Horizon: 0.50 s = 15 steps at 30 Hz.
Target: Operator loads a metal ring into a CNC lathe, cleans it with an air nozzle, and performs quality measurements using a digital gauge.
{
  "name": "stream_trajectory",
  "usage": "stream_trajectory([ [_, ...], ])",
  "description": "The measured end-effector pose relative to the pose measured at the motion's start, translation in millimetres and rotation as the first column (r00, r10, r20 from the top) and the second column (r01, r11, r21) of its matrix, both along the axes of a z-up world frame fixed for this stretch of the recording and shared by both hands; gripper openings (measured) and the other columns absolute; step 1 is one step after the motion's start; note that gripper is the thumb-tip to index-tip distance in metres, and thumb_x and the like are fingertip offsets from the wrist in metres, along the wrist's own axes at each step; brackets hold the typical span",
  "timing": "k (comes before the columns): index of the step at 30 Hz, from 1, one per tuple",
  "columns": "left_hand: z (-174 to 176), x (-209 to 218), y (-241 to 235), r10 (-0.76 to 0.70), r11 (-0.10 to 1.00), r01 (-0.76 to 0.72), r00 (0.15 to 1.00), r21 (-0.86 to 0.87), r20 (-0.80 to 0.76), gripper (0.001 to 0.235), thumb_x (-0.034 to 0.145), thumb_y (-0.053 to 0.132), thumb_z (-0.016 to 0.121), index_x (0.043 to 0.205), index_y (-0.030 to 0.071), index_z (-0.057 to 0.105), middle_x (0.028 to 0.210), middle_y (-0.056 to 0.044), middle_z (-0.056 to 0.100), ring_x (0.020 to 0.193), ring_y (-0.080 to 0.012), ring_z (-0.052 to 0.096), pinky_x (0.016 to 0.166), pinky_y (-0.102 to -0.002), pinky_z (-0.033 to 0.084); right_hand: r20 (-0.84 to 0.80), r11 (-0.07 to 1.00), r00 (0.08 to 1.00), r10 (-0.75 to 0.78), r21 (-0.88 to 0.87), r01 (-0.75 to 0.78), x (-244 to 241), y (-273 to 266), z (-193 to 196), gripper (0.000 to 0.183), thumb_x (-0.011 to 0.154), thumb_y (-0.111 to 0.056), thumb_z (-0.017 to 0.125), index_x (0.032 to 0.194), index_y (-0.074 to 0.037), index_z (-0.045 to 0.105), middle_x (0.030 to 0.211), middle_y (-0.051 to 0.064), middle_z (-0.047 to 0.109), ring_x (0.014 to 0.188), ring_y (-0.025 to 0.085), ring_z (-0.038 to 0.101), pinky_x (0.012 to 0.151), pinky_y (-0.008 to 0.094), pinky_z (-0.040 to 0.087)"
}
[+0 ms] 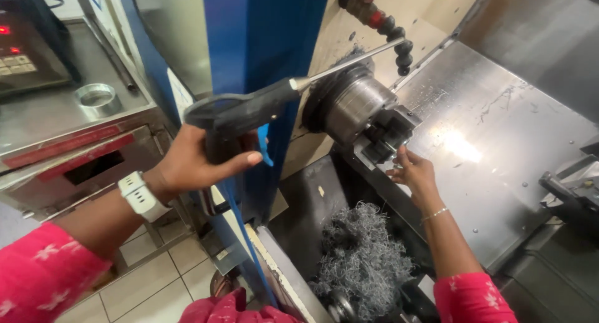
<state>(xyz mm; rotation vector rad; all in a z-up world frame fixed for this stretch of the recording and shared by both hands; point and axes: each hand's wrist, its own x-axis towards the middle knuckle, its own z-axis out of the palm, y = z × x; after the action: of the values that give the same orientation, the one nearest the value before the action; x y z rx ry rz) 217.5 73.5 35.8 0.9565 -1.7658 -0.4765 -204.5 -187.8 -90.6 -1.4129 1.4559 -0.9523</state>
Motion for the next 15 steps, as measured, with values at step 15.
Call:
stream_trajectory([
  [15,-13,4,-5,0.094,0.996,-0.094,0.995,-0.004,0.039,0.047,0.083,0.030,0.081,0.121,0.008,0.063,0.092,-0.001,0.074,0.085,-0.0138,0.076,0.078,-0.033,0.060,-0.006,1.000,1.000,-0.011,-0.022,0.011,6,5,2,0.081,0.089,-0.054,0.063,0.143,0.006,0.051,0.115,0.022,0.071,0.072,0.023,0.074,0.058,0.031,0.062],
])
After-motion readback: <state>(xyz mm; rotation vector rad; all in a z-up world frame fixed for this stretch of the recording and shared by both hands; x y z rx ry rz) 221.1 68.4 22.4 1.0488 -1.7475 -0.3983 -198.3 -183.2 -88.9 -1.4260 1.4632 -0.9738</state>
